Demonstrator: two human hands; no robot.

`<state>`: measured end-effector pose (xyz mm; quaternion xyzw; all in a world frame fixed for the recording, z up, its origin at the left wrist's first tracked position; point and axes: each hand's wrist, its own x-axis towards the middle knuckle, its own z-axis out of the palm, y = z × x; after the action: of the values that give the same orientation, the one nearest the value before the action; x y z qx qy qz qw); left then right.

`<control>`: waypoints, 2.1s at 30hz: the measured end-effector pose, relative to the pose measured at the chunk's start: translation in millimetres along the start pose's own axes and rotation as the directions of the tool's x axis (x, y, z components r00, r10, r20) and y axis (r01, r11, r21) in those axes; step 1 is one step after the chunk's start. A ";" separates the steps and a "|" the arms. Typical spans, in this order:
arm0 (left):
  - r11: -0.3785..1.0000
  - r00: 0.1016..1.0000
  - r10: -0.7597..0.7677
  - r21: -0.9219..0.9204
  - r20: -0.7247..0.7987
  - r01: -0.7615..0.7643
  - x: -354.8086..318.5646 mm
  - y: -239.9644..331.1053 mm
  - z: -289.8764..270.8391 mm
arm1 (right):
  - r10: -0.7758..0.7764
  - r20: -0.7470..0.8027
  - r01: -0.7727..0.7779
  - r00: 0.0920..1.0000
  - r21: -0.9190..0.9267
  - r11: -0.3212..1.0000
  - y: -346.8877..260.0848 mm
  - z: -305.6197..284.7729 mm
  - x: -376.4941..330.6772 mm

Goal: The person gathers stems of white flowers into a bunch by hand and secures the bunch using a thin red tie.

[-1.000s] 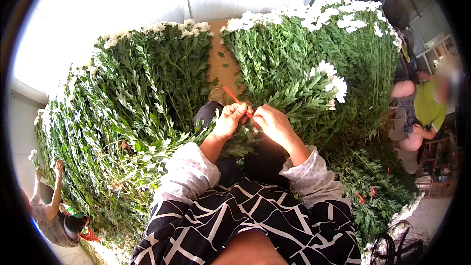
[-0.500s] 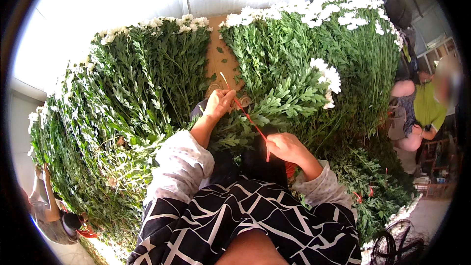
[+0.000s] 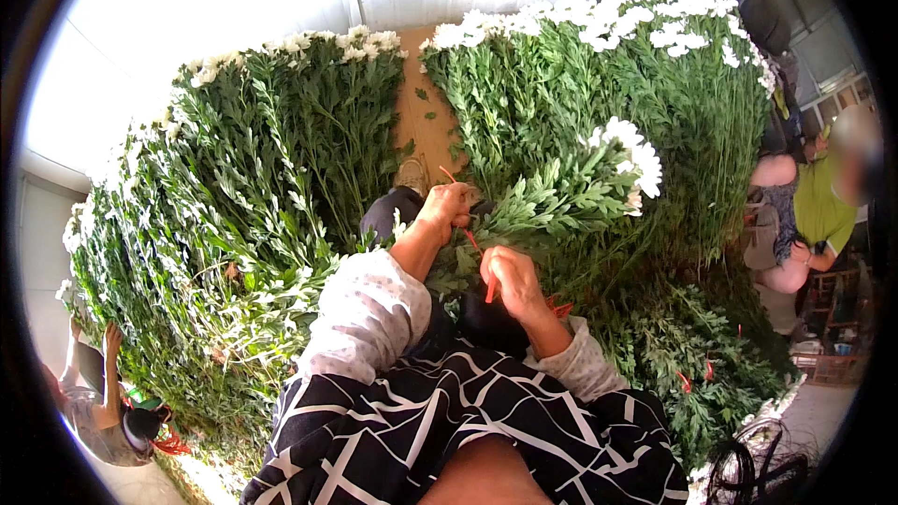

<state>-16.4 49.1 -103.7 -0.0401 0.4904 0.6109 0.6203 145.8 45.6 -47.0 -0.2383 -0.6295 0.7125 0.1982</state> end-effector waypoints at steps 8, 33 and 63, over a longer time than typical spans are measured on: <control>0.915 0.928 0.350 0.166 0.129 -0.368 -19.0 13.1 12.7 | 0.067 -0.152 -0.107 0.986 -0.269 0.957 2.9 -15.0 28.0; 0.711 0.731 0.232 0.401 0.641 -0.577 -41.2 -0.2 -10.4 | 0.059 -0.207 0.043 0.977 0.455 0.889 9.5 -22.8 25.0; 0.798 0.731 0.189 0.332 0.656 -0.504 -34.6 1.9 -25.8 | -0.325 0.026 0.166 0.945 -0.897 0.410 -6.7 -7.9 37.5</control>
<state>-24.6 7.9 -93.2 0.4061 0.4076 0.5555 0.6003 120.0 74.7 -44.4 -0.2647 -0.9188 0.2197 0.1937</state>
